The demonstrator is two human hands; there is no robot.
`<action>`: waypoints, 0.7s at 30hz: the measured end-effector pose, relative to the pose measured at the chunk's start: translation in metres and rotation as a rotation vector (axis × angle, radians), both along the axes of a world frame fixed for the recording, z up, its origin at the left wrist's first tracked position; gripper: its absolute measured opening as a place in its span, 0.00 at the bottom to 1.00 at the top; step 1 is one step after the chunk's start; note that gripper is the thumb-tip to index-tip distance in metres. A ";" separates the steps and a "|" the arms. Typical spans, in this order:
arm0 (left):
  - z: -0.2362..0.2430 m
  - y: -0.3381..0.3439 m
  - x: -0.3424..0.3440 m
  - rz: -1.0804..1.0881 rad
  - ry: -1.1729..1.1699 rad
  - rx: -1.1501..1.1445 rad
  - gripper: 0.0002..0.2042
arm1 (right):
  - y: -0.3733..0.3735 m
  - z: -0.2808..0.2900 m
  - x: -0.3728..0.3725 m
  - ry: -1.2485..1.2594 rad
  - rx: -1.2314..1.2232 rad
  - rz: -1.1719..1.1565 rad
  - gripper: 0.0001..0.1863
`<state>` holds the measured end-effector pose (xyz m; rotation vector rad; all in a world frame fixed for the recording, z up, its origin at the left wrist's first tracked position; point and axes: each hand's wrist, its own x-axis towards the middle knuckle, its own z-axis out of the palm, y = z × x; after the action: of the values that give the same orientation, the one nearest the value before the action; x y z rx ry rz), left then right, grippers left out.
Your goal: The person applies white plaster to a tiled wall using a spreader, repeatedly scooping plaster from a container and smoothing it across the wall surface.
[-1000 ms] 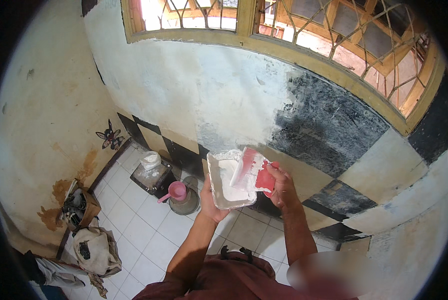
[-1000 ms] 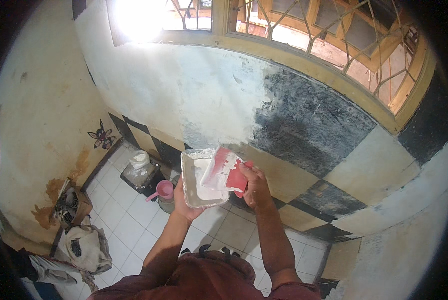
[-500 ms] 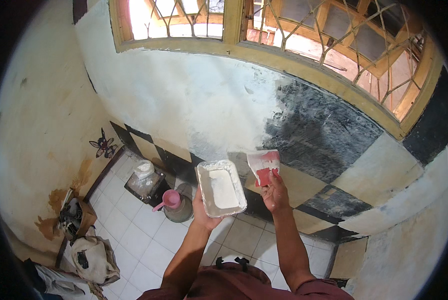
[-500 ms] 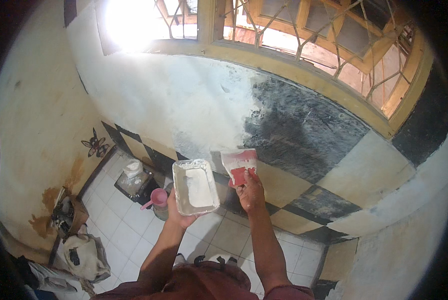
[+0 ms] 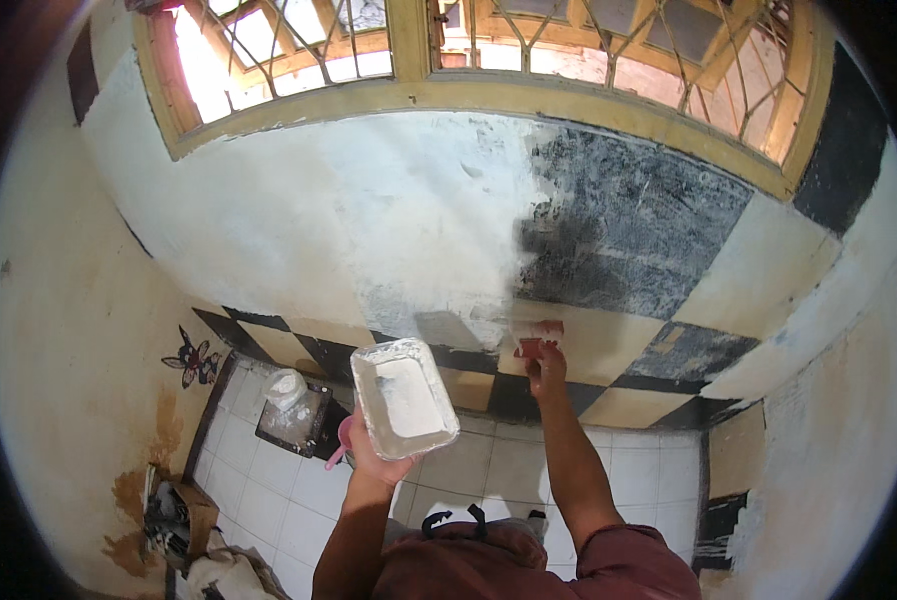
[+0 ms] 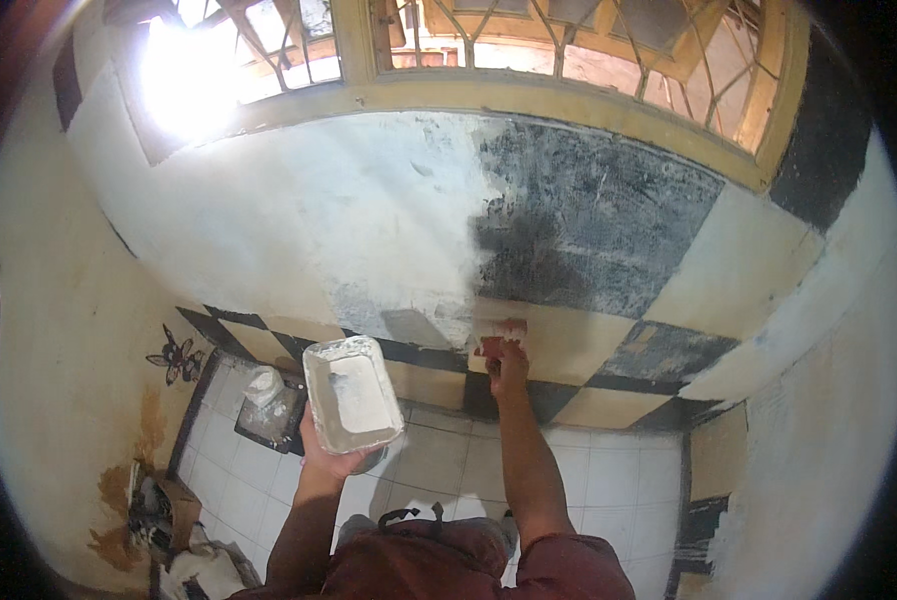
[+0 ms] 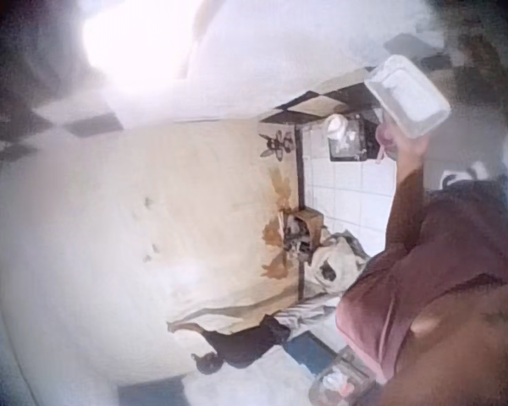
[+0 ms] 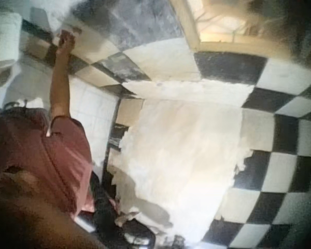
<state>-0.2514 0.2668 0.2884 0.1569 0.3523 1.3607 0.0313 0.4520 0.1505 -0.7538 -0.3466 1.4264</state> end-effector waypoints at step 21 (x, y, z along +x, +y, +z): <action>-0.010 -0.035 -0.052 0.108 0.057 -0.074 0.25 | 0.030 -0.035 0.001 -0.028 -0.041 -0.222 0.02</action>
<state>-0.3036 0.2318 0.2789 0.1162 0.4638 1.4491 0.0320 0.4822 0.1159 -0.8196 -0.2473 1.2176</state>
